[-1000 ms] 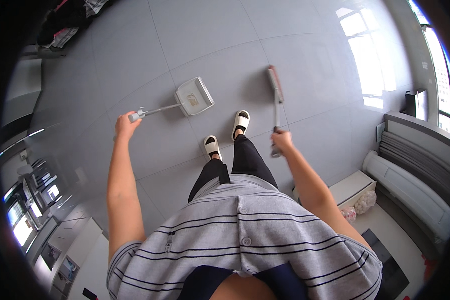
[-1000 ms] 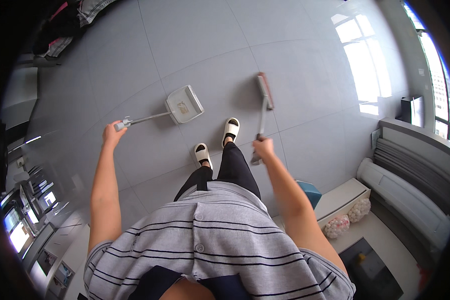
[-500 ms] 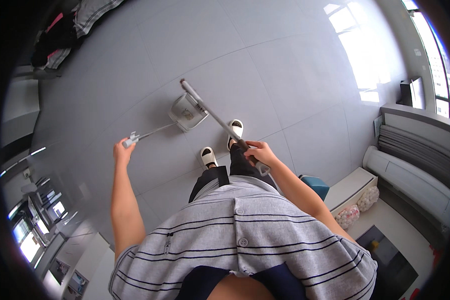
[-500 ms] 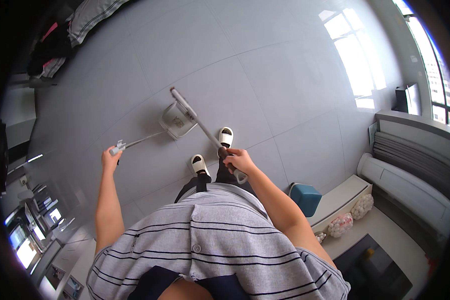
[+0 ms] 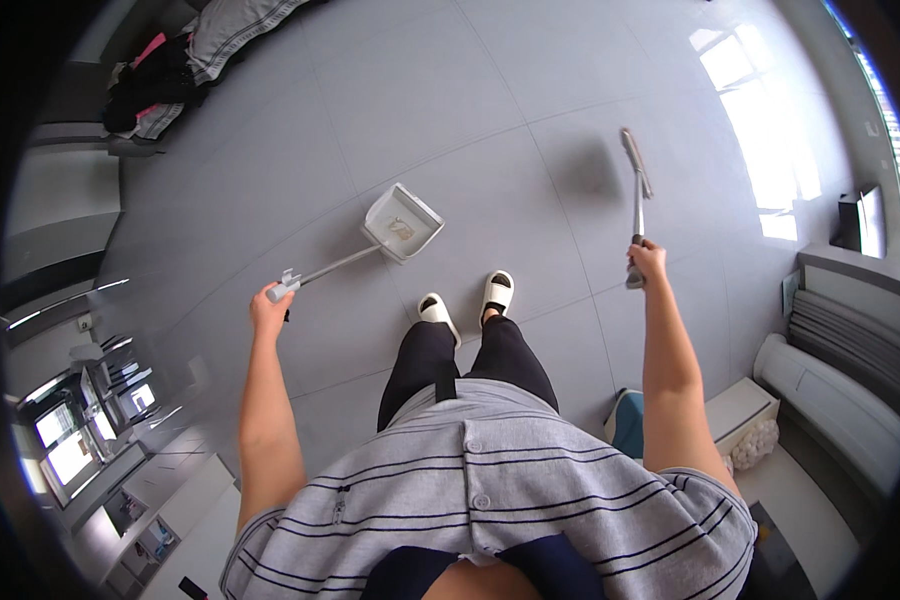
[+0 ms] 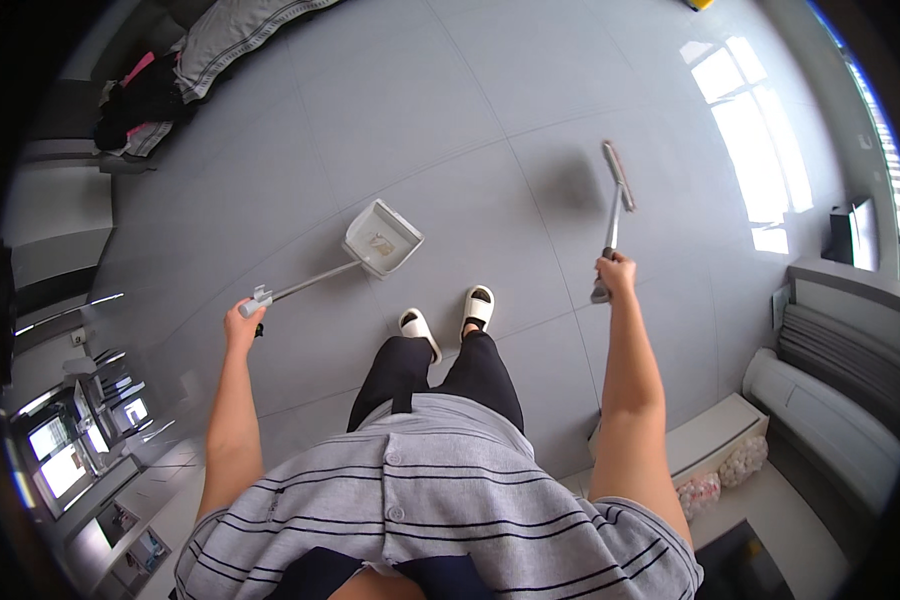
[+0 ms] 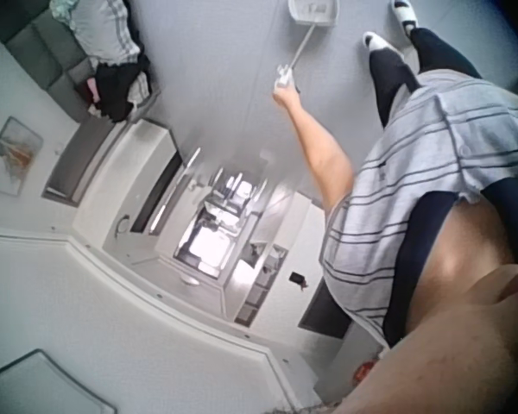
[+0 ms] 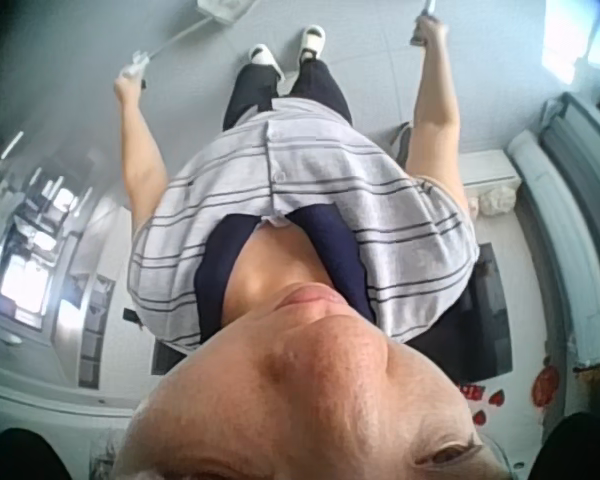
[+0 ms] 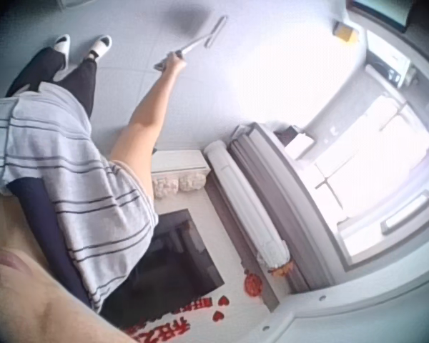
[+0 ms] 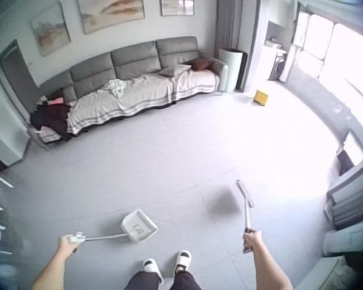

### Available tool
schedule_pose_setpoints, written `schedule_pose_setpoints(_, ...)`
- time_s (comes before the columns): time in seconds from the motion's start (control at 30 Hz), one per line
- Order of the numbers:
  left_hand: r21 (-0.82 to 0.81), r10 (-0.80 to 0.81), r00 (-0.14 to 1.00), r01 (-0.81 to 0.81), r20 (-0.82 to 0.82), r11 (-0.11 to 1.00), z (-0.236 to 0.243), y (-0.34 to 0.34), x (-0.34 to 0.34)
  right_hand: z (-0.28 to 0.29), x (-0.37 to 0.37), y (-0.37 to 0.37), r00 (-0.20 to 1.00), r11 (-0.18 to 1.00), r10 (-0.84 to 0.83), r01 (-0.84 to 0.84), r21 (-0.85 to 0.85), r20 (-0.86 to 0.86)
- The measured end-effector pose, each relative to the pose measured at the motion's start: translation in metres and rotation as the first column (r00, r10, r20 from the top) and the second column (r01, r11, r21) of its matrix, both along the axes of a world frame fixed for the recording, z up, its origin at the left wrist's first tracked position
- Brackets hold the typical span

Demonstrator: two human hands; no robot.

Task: The person sweeps the floor using a broom and a long-handled dustpan, moving across the living room area.

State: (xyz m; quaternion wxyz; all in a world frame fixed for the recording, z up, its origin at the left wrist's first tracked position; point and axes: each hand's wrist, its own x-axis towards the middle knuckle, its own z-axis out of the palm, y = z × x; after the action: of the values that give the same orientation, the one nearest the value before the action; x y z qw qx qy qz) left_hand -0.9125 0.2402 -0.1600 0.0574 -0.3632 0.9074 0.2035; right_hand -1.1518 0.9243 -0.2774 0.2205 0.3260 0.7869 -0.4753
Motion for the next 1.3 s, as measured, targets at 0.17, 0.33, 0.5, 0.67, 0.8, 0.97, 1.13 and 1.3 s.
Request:
schedule_pose_setpoints(0.17, 0.043, -0.037, 0.999, 0.037, -0.011, 0.998, -0.007, -0.011, -0.029, -0.023, -0.056, -0.02, 0.995, 0.993, 0.047, -0.056, 0.103, 0.091)
schedule_pose_setpoints(0.33, 0.029, -0.1, 0.995, 0.1, 0.0, 0.995, -0.025, -0.053, -0.05, 0.0, -0.033, -0.106, 0.983, 0.989, 0.149, -0.146, -0.036, 0.105)
schedule_pose_setpoints(0.5, 0.076, -0.133, 0.983, 0.124, 0.125, 0.989, -0.031, -0.101, -0.086, 0.019, 0.033, -0.208, 0.874, 0.899, 0.428, -0.438, -0.007, 0.232)
schedule_pose_setpoints(0.67, -0.002, -0.175, 0.975, 0.177, 0.136, 0.984, -0.033, -0.114, -0.11, 0.049, 0.081, -0.302, 0.788, 0.821, 0.57, -0.555, -0.132, 0.231)
schedule_pose_setpoints(0.8, 0.05, -0.124, 0.976, 0.117, 0.18, 0.992, -0.028, -0.116, -0.119, 0.063, 0.074, -0.319, 0.748, 0.726, 0.656, -0.588, -0.358, 0.102)
schedule_pose_setpoints(0.97, 0.013, -0.106, 0.987, 0.106, 0.119, 0.994, -0.022, -0.099, -0.131, 0.084, 0.064, -0.294, 0.833, 0.802, 0.548, -0.499, -0.327, 0.072)
schedule_pose_setpoints(1.13, 0.055, -0.054, 0.996, 0.05, 0.072, 0.997, -0.03, -0.092, -0.141, 0.085, 0.009, -0.248, 0.926, 0.903, 0.369, -0.335, -0.269, 0.084)
schedule_pose_setpoints(1.3, 0.117, -0.074, 0.996, 0.067, 0.052, 0.991, -0.015, -0.063, -0.189, 0.054, -0.084, -0.182, 0.999, 0.973, 0.031, -0.028, -0.23, 0.012)
